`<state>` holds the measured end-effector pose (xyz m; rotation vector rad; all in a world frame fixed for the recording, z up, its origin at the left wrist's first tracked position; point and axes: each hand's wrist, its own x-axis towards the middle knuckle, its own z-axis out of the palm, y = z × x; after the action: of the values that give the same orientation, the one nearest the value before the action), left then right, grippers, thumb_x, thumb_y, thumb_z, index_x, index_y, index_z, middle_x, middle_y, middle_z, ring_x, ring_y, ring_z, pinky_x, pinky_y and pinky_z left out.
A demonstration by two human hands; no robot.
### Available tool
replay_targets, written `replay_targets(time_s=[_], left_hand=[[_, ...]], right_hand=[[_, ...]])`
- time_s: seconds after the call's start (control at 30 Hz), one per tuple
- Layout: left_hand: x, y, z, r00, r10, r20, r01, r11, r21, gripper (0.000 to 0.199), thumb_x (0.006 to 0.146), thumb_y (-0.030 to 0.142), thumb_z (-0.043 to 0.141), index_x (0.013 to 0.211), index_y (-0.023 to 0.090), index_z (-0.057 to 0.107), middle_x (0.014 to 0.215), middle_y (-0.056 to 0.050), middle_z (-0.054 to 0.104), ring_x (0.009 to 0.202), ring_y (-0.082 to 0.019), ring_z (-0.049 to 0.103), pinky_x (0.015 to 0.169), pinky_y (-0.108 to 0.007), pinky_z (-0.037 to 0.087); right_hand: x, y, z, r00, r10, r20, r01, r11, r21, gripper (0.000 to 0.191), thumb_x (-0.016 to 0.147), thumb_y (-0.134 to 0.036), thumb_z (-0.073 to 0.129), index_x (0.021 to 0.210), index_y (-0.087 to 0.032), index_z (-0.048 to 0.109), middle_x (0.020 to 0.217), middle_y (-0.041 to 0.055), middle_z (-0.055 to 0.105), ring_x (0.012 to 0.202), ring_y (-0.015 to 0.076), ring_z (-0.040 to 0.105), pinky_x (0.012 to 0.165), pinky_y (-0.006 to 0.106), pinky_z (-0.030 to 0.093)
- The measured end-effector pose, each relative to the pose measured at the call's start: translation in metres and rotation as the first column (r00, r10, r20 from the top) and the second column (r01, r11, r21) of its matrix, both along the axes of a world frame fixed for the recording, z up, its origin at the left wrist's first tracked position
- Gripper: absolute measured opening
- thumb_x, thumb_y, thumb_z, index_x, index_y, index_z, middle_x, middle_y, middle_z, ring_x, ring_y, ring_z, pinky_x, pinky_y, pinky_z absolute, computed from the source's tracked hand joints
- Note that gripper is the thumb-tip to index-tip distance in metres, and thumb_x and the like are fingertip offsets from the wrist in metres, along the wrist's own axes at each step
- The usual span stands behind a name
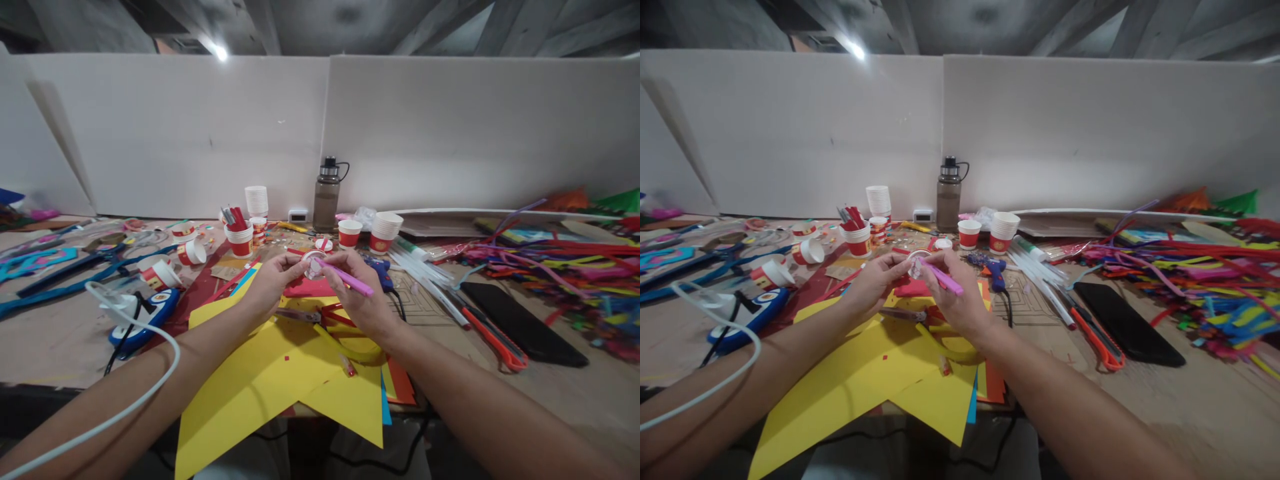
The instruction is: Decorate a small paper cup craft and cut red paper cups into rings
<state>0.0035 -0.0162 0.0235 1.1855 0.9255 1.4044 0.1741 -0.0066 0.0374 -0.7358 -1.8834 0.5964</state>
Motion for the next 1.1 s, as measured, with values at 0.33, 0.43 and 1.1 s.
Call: replay_targets(time_s=[0.33,0.43,1.1], left_hand=[[0.0004,-0.002,0.0014,1.0,-0.005,-0.023,0.005,1.0,0.02,0.026,0.072,0.039,0.069,0.079,0.014,0.063,0.069,-0.001,0.059,0.057,-0.007,0.045,0.054,-0.022,0.032],[0.0007,-0.0023,0.0012,0.999,0.0,-0.035,0.001,1.0,0.024,0.027,0.072,0.039,0.069,0.078,0.014,0.062,0.069,-0.001,0.059,0.056,-0.007,0.045,0.054,-0.022,0.031],[0.0022,-0.0028,-0.0004,0.999,0.015,-0.052,-0.013,0.999,0.053,0.028,0.072,0.04,0.069,0.081,0.014,0.064,0.07,-0.001,0.059,0.058,-0.007,0.045,0.054,-0.022,0.031]], right_hand=[[-0.0005,0.0012,-0.0017,1.0,0.011,0.024,-0.011,1.0,-0.012,0.016,0.087,-0.037,0.055,0.093,-0.022,0.055,0.09,0.0047,0.065,0.082,0.0183,0.061,0.076,0.035,0.048],[-0.0009,0.0014,-0.002,1.0,0.003,0.024,-0.002,1.0,-0.017,0.017,0.087,-0.038,0.054,0.092,-0.022,0.055,0.09,0.0054,0.065,0.083,0.0188,0.061,0.077,0.035,0.048],[-0.0008,0.0005,-0.0022,0.999,-0.029,0.029,0.029,1.0,0.005,0.016,0.087,-0.037,0.053,0.093,-0.022,0.055,0.089,0.0051,0.065,0.081,0.0182,0.061,0.075,0.035,0.048]])
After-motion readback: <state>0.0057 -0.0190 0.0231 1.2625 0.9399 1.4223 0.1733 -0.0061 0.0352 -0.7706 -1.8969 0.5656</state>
